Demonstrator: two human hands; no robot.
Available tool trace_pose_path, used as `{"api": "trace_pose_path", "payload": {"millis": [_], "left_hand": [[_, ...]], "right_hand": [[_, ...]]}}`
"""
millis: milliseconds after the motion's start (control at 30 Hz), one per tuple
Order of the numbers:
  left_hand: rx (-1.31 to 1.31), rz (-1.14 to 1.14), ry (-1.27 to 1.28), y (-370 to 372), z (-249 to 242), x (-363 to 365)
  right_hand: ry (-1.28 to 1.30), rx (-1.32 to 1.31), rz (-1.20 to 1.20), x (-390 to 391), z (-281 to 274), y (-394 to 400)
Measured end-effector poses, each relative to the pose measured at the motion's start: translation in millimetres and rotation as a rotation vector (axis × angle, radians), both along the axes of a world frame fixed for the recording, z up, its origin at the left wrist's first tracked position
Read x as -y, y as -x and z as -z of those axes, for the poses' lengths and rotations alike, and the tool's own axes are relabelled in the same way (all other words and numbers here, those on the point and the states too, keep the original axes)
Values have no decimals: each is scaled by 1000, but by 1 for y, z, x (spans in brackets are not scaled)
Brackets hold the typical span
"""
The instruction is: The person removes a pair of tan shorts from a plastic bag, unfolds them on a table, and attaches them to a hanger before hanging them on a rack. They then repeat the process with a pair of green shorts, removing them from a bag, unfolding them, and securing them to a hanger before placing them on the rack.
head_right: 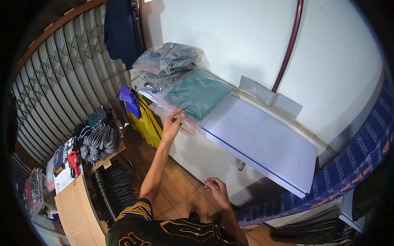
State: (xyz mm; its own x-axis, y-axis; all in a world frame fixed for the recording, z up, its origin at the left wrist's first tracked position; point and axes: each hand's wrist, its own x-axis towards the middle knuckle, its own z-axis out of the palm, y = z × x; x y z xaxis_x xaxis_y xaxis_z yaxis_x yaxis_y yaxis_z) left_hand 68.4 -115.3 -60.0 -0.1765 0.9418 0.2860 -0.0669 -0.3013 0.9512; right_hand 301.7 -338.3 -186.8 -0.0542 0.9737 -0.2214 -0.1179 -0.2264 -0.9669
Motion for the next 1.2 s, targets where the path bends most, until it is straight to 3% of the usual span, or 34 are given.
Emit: {"api": "trace_pose_path", "payload": {"millis": [267, 400, 500, 600, 667, 800, 867, 933, 967, 1067, 1167, 1200], "left_hand": [[2, 185, 9, -4, -13, 86], [1, 295, 35, 0, -10, 147], [51, 330, 84, 1, -5, 198], [27, 413, 28, 3, 8, 244], [70, 462, -23, 0, 28, 275], [1119, 566, 291, -16, 148, 316], [1366, 559, 544, -26, 214, 333], [1590, 492, 783, -45, 227, 365], [1533, 452, 762, -55, 233, 381], [1418, 320, 720, -99, 149, 443], [1183, 680, 432, -105, 196, 486], [1192, 462, 532, -113, 200, 510]], "right_hand": [[-2, -181, -11, -47, -39, 25], [-47, -503, -92, -72, -52, 21], [-1, -793, -16, -67, -98, 24], [-149, -397, 5, -74, -93, 16], [-94, -383, -28, -63, -96, 7], [-26, -438, -57, -15, -103, -5], [38, -476, -50, 15, -111, -12], [36, -542, -160, 41, -100, -26], [30, -577, -211, 55, -95, -34], [-1, -488, -235, 98, -66, -58], [109, -469, -225, 152, -51, -76], [154, -468, -225, 168, -42, -82]]}}
